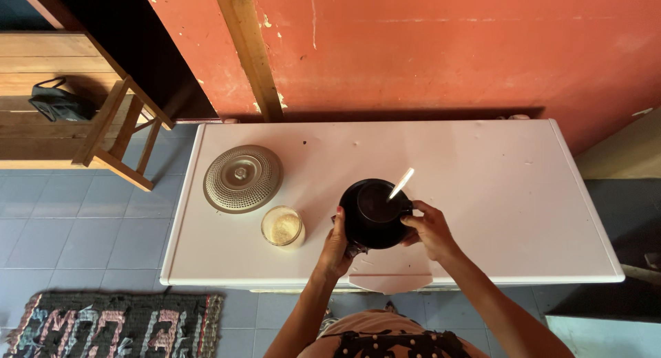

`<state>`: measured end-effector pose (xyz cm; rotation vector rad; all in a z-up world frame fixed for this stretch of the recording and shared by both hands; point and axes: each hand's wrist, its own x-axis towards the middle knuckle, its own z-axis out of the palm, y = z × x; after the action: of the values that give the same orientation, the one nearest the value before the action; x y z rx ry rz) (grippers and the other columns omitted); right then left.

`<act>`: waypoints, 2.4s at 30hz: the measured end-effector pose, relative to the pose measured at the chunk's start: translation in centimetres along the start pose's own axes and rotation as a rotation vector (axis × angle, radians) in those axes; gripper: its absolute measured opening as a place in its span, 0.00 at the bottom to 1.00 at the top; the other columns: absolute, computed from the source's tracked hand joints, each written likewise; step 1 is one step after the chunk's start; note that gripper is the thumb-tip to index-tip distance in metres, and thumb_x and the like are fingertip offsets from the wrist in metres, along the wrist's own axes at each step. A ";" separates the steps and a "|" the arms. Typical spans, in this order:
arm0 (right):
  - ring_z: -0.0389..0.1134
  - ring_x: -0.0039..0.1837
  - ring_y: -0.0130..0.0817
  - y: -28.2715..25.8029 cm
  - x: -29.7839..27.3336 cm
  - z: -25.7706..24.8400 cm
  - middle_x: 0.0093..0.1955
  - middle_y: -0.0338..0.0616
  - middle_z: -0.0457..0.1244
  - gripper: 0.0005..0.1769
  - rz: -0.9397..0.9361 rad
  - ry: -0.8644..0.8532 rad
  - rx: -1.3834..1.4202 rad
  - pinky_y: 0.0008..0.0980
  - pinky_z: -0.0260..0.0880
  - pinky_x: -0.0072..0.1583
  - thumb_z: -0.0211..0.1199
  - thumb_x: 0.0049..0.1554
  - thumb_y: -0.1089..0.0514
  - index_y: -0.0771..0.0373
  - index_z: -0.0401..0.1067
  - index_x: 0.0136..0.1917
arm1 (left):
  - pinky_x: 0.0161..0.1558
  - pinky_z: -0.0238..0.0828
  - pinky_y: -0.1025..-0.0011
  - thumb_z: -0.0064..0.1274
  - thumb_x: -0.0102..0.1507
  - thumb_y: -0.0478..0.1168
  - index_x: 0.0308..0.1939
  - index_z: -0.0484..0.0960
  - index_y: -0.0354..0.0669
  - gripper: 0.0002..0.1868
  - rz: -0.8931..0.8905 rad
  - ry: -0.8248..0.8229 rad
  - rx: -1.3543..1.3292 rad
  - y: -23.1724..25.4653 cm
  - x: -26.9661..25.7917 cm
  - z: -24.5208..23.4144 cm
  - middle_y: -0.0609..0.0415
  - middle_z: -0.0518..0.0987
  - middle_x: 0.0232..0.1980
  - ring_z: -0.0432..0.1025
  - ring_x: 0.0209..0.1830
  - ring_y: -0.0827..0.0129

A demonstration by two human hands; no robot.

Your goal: The person stirs a dark liquid in a black cup with a spoon, then adds a white powder from a small packet into the cup and stirs again. The person handles a glass of milk and a small packet of powder during the process.

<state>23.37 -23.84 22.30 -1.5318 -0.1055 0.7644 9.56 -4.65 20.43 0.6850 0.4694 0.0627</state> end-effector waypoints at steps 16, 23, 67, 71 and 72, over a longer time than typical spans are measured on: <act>0.77 0.40 0.40 -3.5 -3.8 0.0 0.41 0.54 0.73 0.19 0.011 -0.150 -0.384 0.36 0.80 0.42 0.59 0.60 0.59 0.65 0.69 0.64 | 0.20 0.62 0.77 0.46 0.68 0.65 0.42 0.74 0.40 0.28 0.079 0.149 0.023 -0.8 -3.4 -0.4 0.58 0.72 0.23 0.65 0.17 0.74; 0.71 0.49 0.27 -8.6 -4.6 -0.7 0.46 0.42 0.67 0.22 -0.651 -0.097 -0.558 0.28 0.75 0.49 0.57 0.61 0.64 0.64 0.68 0.68 | 0.20 0.62 0.77 0.46 0.68 0.63 0.42 0.75 0.39 0.28 0.069 0.167 0.021 0.0 -4.8 0.1 0.57 0.74 0.25 0.66 0.18 0.75; 0.66 0.35 0.29 -12.4 -10.0 9.5 0.35 0.40 0.65 0.03 -1.108 0.048 -0.953 0.29 0.66 0.36 0.60 0.59 0.67 0.63 0.73 0.47 | 0.20 0.64 0.79 0.49 0.66 0.60 0.44 0.76 0.47 0.21 0.002 0.107 0.032 4.5 -6.4 -3.5 0.60 0.76 0.28 0.68 0.19 0.79; 0.65 0.31 0.26 -11.4 -9.8 8.8 0.33 0.41 0.66 0.03 -0.904 0.046 -0.878 0.28 0.65 0.35 0.60 0.58 0.67 0.64 0.74 0.46 | 0.22 0.66 0.79 0.48 0.67 0.59 0.45 0.78 0.43 0.22 -0.020 0.103 0.007 4.0 -6.4 -3.1 0.59 0.78 0.29 0.70 0.21 0.78; 0.64 0.30 0.26 -11.2 -9.6 8.6 0.32 0.41 0.66 0.03 -0.844 0.043 -0.855 0.29 0.64 0.34 0.60 0.58 0.67 0.64 0.74 0.46 | 0.22 0.67 0.79 0.48 0.67 0.59 0.46 0.78 0.43 0.22 -0.026 0.108 -0.003 3.8 -6.4 -3.0 0.59 0.78 0.29 0.70 0.21 0.78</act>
<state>15.79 -19.76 37.07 -2.0425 -1.0834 -0.0355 2.91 -1.27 23.30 0.6744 0.5823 0.0759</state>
